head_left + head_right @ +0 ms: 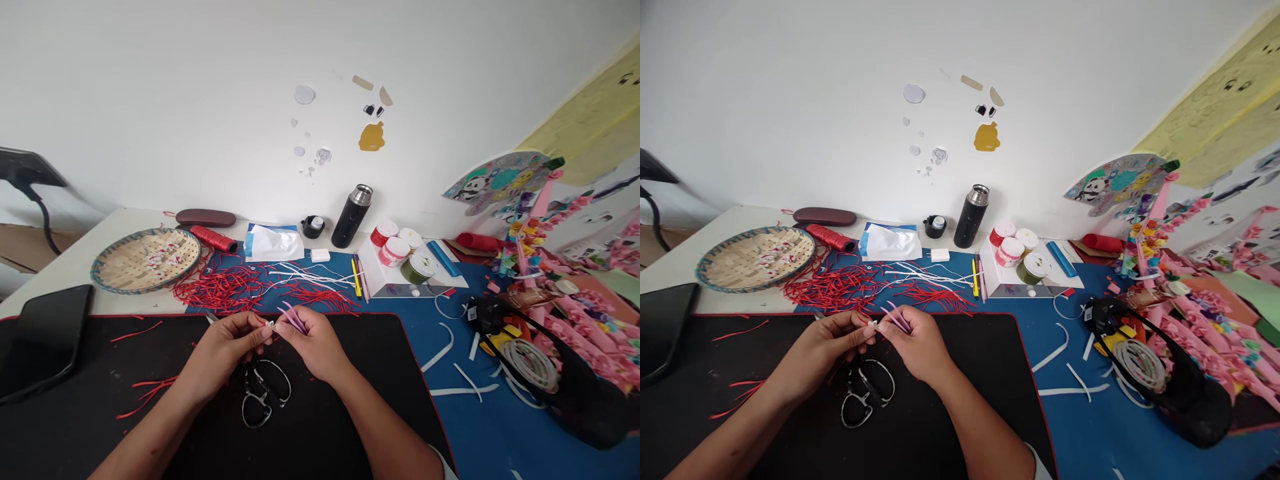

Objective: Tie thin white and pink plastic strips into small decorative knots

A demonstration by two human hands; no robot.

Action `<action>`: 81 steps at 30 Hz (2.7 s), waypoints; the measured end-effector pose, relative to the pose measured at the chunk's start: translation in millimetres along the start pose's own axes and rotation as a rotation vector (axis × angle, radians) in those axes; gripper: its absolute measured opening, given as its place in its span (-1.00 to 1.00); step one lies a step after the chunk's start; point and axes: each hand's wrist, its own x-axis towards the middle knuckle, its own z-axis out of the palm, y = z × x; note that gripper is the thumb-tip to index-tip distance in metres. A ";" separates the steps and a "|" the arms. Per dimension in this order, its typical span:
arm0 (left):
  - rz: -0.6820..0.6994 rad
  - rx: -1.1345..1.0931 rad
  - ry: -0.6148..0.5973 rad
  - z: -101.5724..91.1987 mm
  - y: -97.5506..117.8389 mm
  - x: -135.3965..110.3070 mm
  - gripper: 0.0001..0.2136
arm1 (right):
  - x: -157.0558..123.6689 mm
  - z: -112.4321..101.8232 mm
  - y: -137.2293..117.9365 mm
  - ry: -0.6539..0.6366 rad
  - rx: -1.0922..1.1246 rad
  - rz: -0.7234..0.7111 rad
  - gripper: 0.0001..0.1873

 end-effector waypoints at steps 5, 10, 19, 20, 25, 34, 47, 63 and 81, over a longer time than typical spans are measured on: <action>-0.001 -0.015 -0.009 0.3 -1.9 1.3 -0.60 | 0.7 1.0 2.0 -0.002 0.027 -0.004 -0.76; 0.004 -0.075 0.066 -4.3 -8.1 6.1 -0.60 | 2.1 0.7 4.9 0.016 0.025 -0.028 -0.71; 0.049 -0.237 0.161 -9.4 -9.6 8.2 -0.60 | 9.4 1.7 17.7 0.088 -0.098 -0.075 -0.60; 0.059 -0.259 0.171 -9.4 -9.1 8.4 -0.61 | 9.2 2.1 17.0 0.095 -0.132 -0.084 -0.60; 0.078 -0.385 0.232 -9.7 -5.2 9.1 -0.62 | 2.1 2.6 7.8 0.104 -0.380 -0.167 -0.73; 0.107 -0.488 0.209 -10.0 -1.4 6.2 -0.59 | -13.8 4.2 -3.4 0.003 -0.911 -0.195 -0.75; 0.114 -0.522 0.183 -9.4 -1.6 4.7 -0.58 | -6.7 6.5 -9.4 0.000 -1.200 -0.218 -0.78; 0.102 -0.534 0.161 -7.9 -3.9 4.5 -0.62 | -16.8 6.9 -5.0 0.002 -1.137 -0.206 -0.76; 0.086 -0.544 0.156 -5.7 -0.8 2.1 -0.63 | -30.6 7.2 12.0 0.080 -0.958 -0.268 -0.82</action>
